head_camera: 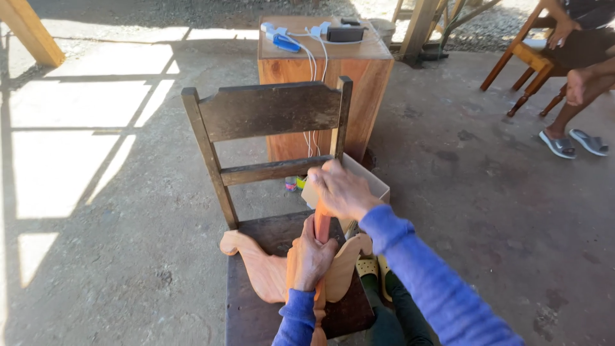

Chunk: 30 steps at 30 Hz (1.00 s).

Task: The person sands a wooden chair leg using a piece of sandpaper. They hold the leg with one hand and rub the sandpaper along the surface with the other, rotating the leg to sand different sides.

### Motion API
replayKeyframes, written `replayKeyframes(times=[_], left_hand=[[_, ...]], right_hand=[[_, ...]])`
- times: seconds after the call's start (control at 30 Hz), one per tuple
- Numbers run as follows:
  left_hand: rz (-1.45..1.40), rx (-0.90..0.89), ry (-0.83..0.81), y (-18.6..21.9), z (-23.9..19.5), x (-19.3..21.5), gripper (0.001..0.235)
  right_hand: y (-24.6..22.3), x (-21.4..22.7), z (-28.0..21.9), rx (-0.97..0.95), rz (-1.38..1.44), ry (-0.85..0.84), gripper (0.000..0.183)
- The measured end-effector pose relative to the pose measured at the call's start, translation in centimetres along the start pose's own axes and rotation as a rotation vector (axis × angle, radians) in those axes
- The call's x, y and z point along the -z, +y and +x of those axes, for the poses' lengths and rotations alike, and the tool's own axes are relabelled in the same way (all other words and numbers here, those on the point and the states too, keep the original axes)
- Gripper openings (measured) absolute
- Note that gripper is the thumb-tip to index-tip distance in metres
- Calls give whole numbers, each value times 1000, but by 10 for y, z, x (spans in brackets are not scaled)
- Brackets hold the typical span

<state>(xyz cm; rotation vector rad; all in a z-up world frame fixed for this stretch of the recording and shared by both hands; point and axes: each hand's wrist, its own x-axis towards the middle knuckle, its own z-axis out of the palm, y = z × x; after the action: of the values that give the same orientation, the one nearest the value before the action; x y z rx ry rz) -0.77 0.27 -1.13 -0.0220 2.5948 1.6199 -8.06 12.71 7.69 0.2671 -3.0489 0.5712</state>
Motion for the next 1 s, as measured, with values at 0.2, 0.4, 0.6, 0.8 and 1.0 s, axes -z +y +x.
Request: replayKeyframes(times=[0.2,0.4,0.6,0.8,1.0], left_hand=[[8,-28,23,11,-17,13,67],[27,18,-3,17,-11,13,62],[10,-1,26,19,-17,13,63],[64,20,17,16,-3,3,62],[67,-19,55,20,-11,8,63]], right_hand=[[29,-25,7,164,-92,111,53],[19,-4,0,139,139,81,53],[39,-15,6,233,-43,65,54],[32,-2,-1,343,162,110,58],[34,-19,-11,272,307,48,62]])
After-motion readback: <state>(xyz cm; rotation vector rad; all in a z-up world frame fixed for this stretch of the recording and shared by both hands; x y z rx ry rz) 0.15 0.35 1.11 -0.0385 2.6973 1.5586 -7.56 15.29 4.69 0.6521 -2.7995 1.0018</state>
